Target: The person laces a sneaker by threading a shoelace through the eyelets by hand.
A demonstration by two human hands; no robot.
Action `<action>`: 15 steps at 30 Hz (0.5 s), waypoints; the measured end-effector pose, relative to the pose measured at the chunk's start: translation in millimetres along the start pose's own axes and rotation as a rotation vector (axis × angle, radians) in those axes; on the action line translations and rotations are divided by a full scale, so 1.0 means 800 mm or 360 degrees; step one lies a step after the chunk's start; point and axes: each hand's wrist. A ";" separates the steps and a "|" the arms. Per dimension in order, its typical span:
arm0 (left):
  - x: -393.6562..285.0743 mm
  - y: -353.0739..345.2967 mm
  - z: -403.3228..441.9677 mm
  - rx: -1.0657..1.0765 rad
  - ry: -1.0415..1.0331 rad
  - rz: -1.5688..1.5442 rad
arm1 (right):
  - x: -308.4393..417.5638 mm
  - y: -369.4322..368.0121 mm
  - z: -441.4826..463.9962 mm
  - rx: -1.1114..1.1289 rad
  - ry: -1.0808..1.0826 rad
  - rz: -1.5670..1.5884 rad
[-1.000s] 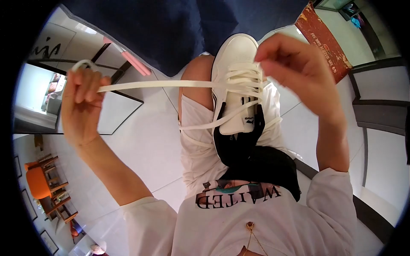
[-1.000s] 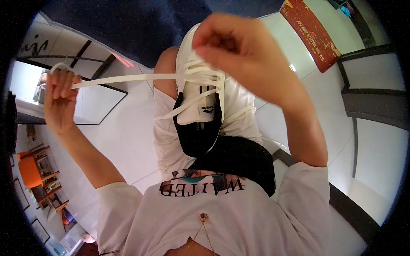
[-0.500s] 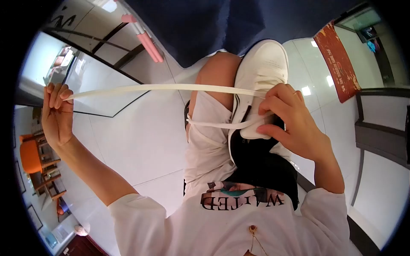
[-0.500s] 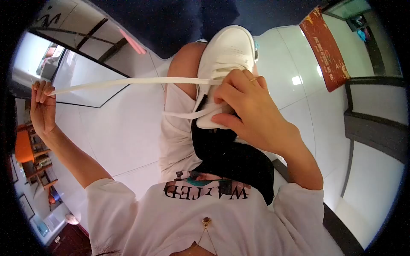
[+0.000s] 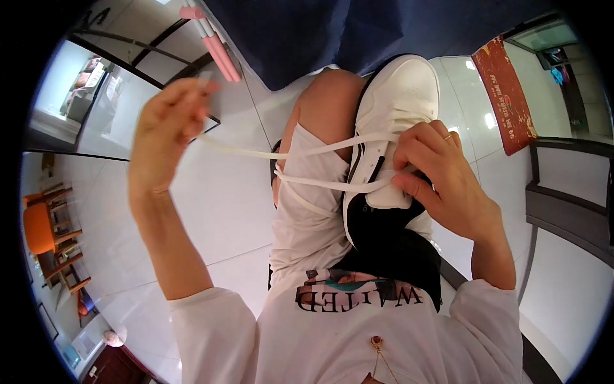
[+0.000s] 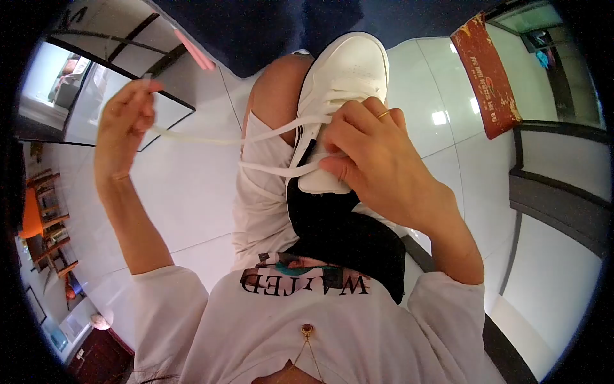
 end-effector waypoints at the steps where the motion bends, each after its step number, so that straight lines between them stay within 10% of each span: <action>1: -0.003 -0.023 0.004 0.0027 0.0059 0.0100 | 0.001 -0.002 -0.001 0.0008 -0.0003 0.0001; 15: 0.013 -0.062 0.022 0.0351 0.0089 0.0415 | -0.010 -0.016 -0.014 -0.0295 -0.0077 0.0083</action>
Point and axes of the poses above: each hand's wrist, its own z-axis towards the middle knuckle, its own y-axis out of the back of the hand, x = y × z, and after that the axes turned 7 degrees about x, right-handed
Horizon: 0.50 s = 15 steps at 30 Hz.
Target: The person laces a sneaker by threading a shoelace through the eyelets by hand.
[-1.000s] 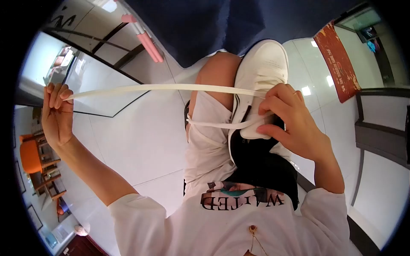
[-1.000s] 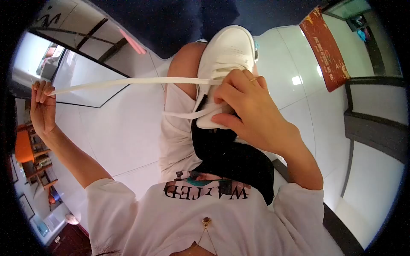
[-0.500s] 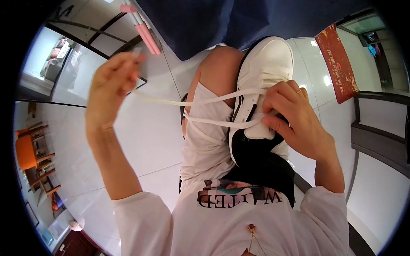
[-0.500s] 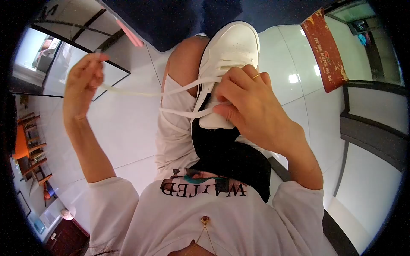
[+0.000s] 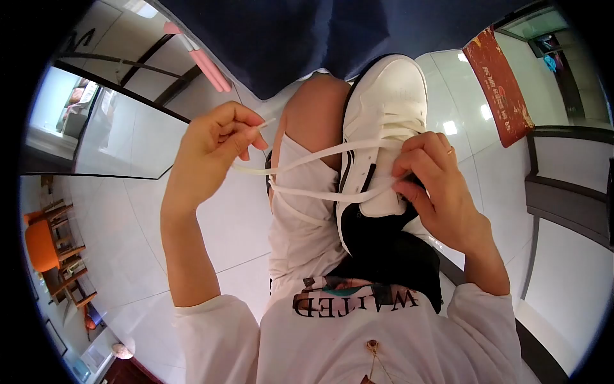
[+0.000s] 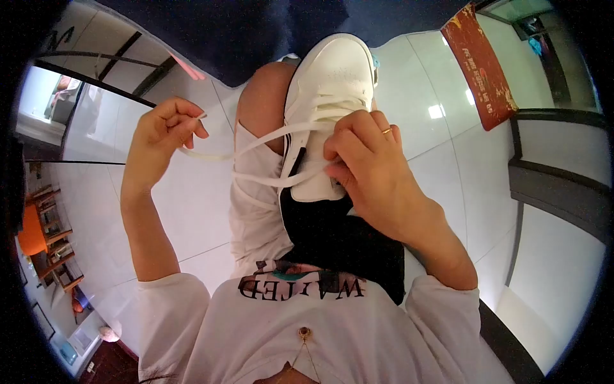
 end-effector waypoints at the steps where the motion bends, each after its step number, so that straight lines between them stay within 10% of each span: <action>1: 0.002 -0.004 -0.001 0.0036 0.0017 0.0006 | -0.001 -0.002 -0.001 0.0001 -0.0005 0.0005; 9: 0.019 -0.011 0.000 -0.0008 0.0038 0.0099 | -0.001 0.004 -0.007 -0.0067 0.0153 -0.0141; 15: 0.017 0.044 -0.036 -0.0287 -0.0060 -0.0087 | 0.005 0.013 -0.026 -0.0078 0.0036 0.0999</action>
Point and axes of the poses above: each hand's wrist, its own z-axis towards the middle knuckle, its own y-axis out of the back of the hand, x = y × z, and after that the axes turned 7 degrees about x, right-handed
